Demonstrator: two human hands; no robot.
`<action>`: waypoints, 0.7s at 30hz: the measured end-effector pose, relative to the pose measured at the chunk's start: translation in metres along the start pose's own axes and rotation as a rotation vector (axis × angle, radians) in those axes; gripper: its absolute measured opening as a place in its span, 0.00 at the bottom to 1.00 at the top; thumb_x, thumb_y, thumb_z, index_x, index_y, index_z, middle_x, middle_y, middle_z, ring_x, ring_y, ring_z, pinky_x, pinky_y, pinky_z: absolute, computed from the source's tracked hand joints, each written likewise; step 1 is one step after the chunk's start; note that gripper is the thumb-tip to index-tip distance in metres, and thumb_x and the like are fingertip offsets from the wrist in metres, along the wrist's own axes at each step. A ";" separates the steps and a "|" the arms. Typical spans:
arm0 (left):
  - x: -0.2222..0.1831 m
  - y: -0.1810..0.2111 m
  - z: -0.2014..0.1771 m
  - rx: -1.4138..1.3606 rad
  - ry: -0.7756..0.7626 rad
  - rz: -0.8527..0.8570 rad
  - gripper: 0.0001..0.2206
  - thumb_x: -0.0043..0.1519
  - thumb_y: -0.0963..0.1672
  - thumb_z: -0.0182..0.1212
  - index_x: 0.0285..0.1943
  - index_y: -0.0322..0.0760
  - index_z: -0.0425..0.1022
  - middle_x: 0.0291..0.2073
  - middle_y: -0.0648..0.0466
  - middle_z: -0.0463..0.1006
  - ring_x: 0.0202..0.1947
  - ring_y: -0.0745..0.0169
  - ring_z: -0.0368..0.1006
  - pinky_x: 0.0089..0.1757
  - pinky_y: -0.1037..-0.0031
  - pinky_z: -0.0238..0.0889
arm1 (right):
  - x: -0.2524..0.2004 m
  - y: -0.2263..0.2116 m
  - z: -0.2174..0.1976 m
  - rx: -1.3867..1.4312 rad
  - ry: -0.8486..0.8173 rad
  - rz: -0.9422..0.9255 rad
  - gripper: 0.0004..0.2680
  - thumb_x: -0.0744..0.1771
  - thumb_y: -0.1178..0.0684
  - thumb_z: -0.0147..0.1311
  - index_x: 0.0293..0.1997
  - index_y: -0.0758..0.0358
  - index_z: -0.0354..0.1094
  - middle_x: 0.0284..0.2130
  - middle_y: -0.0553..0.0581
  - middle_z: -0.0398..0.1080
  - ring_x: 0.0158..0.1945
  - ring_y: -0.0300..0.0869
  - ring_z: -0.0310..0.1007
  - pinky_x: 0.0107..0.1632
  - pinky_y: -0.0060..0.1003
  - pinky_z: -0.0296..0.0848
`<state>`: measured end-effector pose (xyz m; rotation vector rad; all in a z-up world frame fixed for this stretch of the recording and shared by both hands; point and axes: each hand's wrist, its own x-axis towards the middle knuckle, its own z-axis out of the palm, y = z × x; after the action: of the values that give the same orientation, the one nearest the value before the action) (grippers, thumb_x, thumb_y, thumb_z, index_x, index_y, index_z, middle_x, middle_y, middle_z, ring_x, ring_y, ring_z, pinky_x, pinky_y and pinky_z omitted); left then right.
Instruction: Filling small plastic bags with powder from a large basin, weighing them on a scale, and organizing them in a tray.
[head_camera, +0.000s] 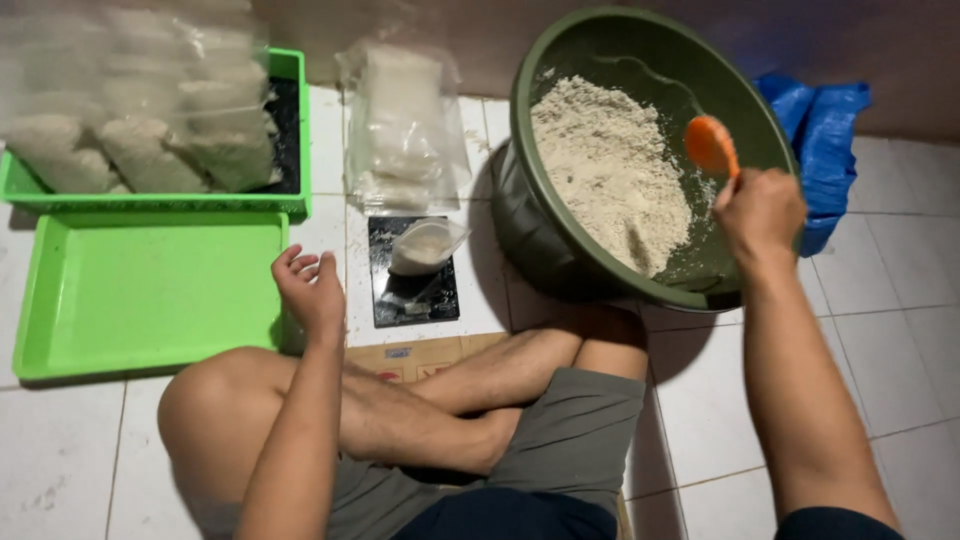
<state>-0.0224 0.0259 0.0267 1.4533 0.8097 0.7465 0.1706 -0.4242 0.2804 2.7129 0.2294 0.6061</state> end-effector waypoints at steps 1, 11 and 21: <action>0.002 -0.006 0.001 -0.020 -0.006 -0.003 0.19 0.61 0.40 0.60 0.58 0.32 0.60 0.42 0.49 0.70 0.36 0.63 0.68 0.38 0.74 0.66 | 0.006 0.013 0.002 -0.050 -0.015 0.034 0.05 0.69 0.57 0.54 0.39 0.65 0.77 0.25 0.60 0.72 0.23 0.42 0.69 0.24 0.34 0.72; 0.004 -0.016 0.006 0.062 -0.059 0.061 0.19 0.60 0.39 0.60 0.59 0.30 0.61 0.42 0.48 0.70 0.37 0.61 0.66 0.39 0.74 0.64 | 0.023 0.005 0.024 -0.050 -0.525 0.000 0.08 0.63 0.55 0.51 0.36 0.64 0.78 0.29 0.65 0.76 0.31 0.55 0.77 0.37 0.46 0.73; 0.002 0.015 0.005 0.096 -0.093 0.011 0.18 0.61 0.38 0.58 0.59 0.26 0.61 0.41 0.48 0.68 0.35 0.65 0.63 0.36 0.77 0.61 | 0.130 -0.081 -0.001 -0.059 -0.420 -0.204 0.06 0.60 0.57 0.52 0.29 0.66 0.75 0.26 0.64 0.75 0.27 0.55 0.76 0.31 0.45 0.71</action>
<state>-0.0164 0.0251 0.0410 1.5681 0.7759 0.6507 0.2798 -0.3193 0.3004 2.6376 0.3642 -0.0182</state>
